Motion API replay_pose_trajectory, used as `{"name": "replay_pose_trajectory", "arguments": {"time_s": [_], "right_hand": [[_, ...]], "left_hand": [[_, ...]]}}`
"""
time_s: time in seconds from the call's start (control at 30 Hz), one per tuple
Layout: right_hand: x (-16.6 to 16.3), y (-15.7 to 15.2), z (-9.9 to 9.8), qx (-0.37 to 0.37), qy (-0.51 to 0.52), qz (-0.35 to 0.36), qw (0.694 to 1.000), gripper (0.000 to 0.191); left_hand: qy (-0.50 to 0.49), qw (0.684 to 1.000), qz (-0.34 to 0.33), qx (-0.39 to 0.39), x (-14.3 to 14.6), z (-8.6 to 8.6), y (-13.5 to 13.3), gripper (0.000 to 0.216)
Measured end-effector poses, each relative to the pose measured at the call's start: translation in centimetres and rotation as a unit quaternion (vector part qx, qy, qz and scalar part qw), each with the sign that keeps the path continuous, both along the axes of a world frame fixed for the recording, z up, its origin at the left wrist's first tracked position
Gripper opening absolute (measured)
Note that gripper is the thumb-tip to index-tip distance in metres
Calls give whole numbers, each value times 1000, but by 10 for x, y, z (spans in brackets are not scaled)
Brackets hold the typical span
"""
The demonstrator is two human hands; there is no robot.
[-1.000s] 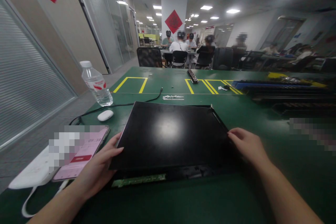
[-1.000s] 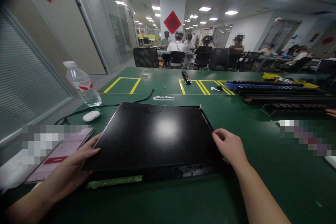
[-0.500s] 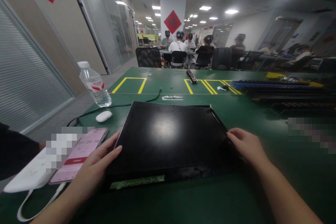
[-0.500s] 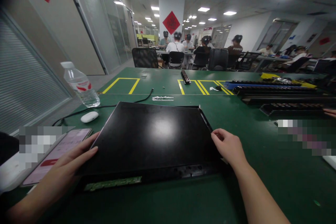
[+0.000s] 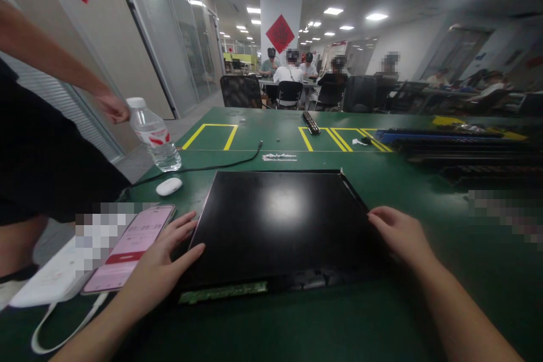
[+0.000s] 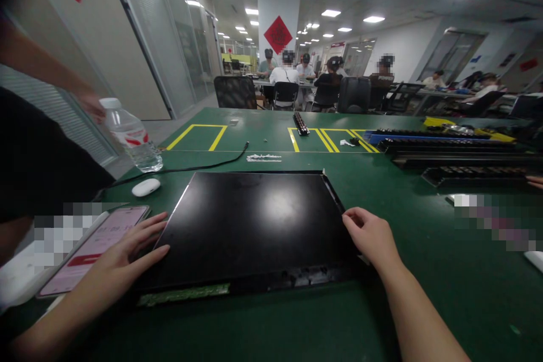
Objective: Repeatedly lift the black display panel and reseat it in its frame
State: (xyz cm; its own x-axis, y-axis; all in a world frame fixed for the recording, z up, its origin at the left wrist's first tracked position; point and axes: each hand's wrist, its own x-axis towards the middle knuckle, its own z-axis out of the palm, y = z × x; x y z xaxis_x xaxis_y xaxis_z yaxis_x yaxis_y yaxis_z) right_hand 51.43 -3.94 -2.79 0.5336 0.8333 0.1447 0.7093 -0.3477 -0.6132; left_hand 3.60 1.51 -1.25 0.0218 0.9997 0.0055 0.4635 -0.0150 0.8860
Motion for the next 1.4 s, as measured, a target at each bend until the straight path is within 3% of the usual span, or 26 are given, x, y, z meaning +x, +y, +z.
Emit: {"name": "replay_pose_trajectory", "arguments": {"time_s": [0.23, 0.6, 0.83, 1.1, 1.4], "right_hand": [[1, 0, -1, 9, 1, 0, 1000, 32], [1, 0, 1, 5, 3, 13, 1000, 33], [1, 1, 0, 13, 1, 7, 1000, 30], [1, 1, -1, 18, 0, 4, 1000, 31], [2, 1, 0, 3, 5, 4, 1000, 33]], "left_hand": [[46, 999, -6, -3, -2, -7, 4, 58], [70, 997, -10, 4, -8, -17, 10, 41], [60, 998, -12, -18, -6, -16, 10, 47], [48, 999, -23, 1, -12, -32, 12, 55], [50, 998, -33, -29, -4, -12, 7, 59]]}}
